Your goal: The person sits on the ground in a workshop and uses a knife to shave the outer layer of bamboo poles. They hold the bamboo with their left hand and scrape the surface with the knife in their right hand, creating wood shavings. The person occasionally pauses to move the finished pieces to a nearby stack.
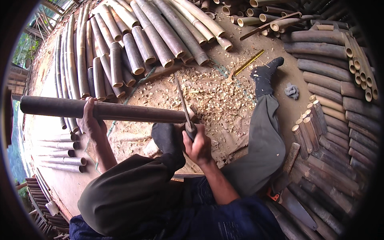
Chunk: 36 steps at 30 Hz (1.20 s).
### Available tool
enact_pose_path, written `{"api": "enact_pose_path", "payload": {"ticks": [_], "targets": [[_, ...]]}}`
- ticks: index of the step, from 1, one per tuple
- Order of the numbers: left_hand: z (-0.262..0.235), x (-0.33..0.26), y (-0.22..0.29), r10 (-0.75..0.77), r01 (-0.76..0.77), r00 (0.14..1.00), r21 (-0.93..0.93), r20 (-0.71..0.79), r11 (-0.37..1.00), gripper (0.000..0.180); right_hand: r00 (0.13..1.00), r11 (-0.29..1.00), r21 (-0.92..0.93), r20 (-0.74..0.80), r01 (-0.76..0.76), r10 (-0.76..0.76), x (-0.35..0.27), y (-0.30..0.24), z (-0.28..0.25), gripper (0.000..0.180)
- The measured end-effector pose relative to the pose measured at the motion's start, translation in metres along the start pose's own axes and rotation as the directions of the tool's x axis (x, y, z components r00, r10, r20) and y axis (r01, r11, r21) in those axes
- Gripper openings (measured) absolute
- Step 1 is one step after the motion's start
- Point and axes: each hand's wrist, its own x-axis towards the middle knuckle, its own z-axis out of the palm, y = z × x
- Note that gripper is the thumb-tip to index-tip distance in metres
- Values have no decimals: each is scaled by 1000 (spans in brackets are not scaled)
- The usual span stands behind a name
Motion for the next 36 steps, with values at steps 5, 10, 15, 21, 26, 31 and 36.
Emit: {"api": "enact_pose_path", "payload": {"ticks": [5,10,15,21,26,31,36], "targets": [[-1,-6,7,34,-34,999,26,11,999,42,902,889,-394,252,-235,350,10,10,8,40],[-3,-3,5,23,-23,1000,19,-3,1000,48,998,1000,3,56,-15,15,16,-51,-12,33],[12,-5,7,6,-7,1000,40,31,999,45,923,866,-455,201,-209,329,13,31,14,40],[3,-5,9,27,-23,990,-35,137,999,46,987,989,-133,132,-70,87,14,-46,-15,34],[16,-10,13,26,-25,991,-5,135,1000,47,914,864,-445,200,-237,353,0,36,19,35],[8,-9,18,-134,135,991,-36,15,990,42,919,893,-355,173,-277,354,8,19,0,39],[-4,0,4,-3,4,999,-14,44,1000,34,999,993,-116,48,-1,7,12,-33,-20,31]]}}
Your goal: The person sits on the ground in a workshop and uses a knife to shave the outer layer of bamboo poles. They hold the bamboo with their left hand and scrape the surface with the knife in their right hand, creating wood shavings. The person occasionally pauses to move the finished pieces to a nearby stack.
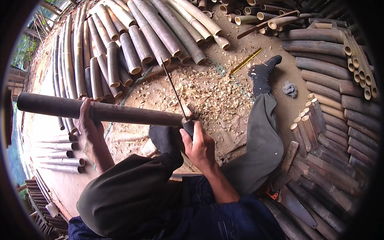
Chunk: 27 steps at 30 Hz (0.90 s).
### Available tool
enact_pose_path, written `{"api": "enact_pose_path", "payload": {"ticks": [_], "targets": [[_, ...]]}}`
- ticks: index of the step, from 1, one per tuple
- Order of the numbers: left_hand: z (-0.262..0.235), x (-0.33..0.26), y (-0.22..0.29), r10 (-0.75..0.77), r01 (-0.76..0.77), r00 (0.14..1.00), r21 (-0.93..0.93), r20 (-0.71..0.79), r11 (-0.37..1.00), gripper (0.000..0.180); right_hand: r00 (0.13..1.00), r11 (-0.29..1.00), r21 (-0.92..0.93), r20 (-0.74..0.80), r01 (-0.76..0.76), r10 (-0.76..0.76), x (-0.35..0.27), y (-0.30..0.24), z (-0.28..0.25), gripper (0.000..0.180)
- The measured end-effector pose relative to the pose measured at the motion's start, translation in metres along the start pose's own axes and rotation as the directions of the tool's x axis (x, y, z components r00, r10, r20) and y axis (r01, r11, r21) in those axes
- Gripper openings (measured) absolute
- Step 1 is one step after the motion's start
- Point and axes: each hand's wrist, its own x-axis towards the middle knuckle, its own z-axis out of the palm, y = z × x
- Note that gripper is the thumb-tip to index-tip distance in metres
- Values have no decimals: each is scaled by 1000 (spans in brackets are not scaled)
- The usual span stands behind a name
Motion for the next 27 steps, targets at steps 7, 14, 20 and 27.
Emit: {"api": "enact_pose_path", "payload": {"ticks": [7,14,20,27], "targets": [[25,-14,12,26,-24,998,-37,61,999,45,928,913,-331,201,-237,314,-9,84,42,36],[19,-17,9,83,-81,987,-19,134,997,42,996,995,-34,-13,-91,90,-10,38,31,31],[30,-17,13,105,-44,958,-225,269,973,51,939,949,-203,199,-240,280,-12,89,36,39],[45,3,59,292,-98,832,-394,471,914,90,929,923,112,44,-369,367,-12,94,8,41]]}}
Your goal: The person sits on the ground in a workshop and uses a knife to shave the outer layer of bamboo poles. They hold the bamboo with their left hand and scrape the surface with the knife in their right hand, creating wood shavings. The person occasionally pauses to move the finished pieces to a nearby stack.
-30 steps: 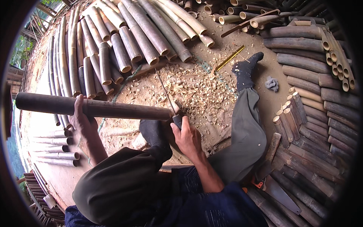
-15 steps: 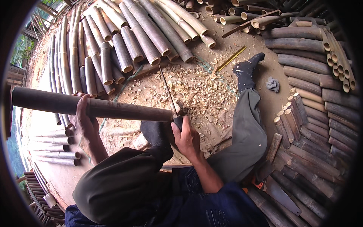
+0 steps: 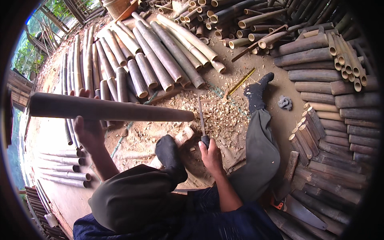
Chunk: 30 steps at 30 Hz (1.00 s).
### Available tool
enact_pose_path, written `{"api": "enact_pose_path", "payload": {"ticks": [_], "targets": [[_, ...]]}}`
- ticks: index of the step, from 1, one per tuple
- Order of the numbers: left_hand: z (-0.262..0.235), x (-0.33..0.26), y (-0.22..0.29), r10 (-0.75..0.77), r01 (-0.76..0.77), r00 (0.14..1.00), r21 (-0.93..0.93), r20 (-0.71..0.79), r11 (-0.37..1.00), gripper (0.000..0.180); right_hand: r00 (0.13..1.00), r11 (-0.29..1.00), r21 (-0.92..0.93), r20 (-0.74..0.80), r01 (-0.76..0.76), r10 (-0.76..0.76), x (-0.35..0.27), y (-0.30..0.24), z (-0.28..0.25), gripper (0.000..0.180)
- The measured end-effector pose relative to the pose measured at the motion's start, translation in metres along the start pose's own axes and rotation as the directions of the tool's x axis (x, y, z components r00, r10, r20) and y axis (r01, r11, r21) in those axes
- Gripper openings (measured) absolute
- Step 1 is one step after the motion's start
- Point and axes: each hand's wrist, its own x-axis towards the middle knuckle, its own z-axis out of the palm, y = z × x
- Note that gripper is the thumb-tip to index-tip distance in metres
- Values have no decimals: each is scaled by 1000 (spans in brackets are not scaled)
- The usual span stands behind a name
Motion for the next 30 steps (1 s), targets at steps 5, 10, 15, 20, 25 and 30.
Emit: {"api": "enact_pose_path", "payload": {"ticks": [5,10,15,20,25,30], "targets": [[11,3,46,24,15,942,116,-334,993,46,996,996,11,-30,86,-86,-11,-20,-8,40],[54,-30,53,80,-87,985,39,154,995,59,983,986,70,96,149,-155,-48,-92,-26,32],[75,-44,64,124,-161,948,105,294,981,68,908,911,75,83,404,-410,-71,-145,-30,28],[83,-50,52,210,-254,937,133,279,958,74,853,814,266,-72,516,-517,-105,-203,-60,28],[94,-52,41,205,-237,933,76,295,969,76,886,876,-134,38,463,-462,-64,-147,-20,36],[82,-53,52,207,-249,942,136,266,959,79,910,918,59,118,393,-397,-88,-199,-56,32]]}}
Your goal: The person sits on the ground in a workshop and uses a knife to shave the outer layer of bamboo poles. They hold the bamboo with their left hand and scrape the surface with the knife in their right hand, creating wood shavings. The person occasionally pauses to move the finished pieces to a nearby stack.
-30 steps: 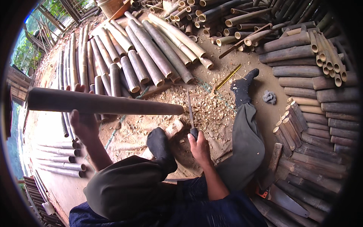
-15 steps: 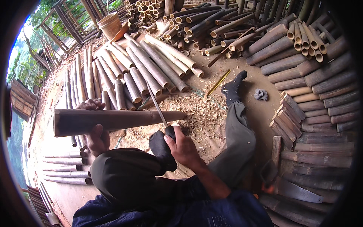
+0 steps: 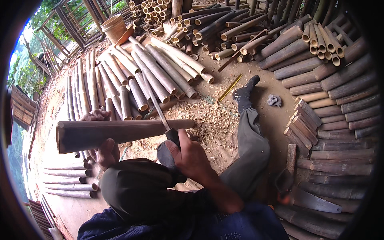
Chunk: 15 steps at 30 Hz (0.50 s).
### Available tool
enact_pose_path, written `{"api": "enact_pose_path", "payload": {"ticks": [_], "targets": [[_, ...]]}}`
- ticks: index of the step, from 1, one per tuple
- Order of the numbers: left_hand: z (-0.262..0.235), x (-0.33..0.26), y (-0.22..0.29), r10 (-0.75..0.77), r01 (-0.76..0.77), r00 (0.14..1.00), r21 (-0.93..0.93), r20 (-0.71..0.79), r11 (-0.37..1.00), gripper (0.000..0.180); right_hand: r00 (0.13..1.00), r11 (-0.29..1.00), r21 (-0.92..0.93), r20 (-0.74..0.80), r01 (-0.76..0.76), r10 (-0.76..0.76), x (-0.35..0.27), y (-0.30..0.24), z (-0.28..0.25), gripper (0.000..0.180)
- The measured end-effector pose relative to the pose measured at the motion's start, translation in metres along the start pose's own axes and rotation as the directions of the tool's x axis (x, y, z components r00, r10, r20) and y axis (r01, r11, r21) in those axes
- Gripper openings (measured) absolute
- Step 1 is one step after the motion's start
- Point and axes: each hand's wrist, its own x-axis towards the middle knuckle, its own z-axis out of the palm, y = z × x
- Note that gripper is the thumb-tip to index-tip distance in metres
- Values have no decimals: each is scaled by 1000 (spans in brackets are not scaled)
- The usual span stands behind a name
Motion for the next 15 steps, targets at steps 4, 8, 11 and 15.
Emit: {"api": "enact_pose_path", "payload": {"ticks": [4,8,11,15], "targets": [[-4,-2,-5,43,-43,999,-30,-8,999,82,953,954,181,-230,239,-195,-9,-24,-7,35],[7,5,-8,44,-45,999,-29,-30,999,79,997,968,-246,-47,56,-69,12,24,30,33],[1,5,-11,64,-66,998,-63,-26,996,77,999,958,-287,17,-21,28,7,6,21,34],[-7,1,-9,82,-81,997,-69,14,994,77,989,994,37,-108,101,-96,-4,-36,-5,40]]}}
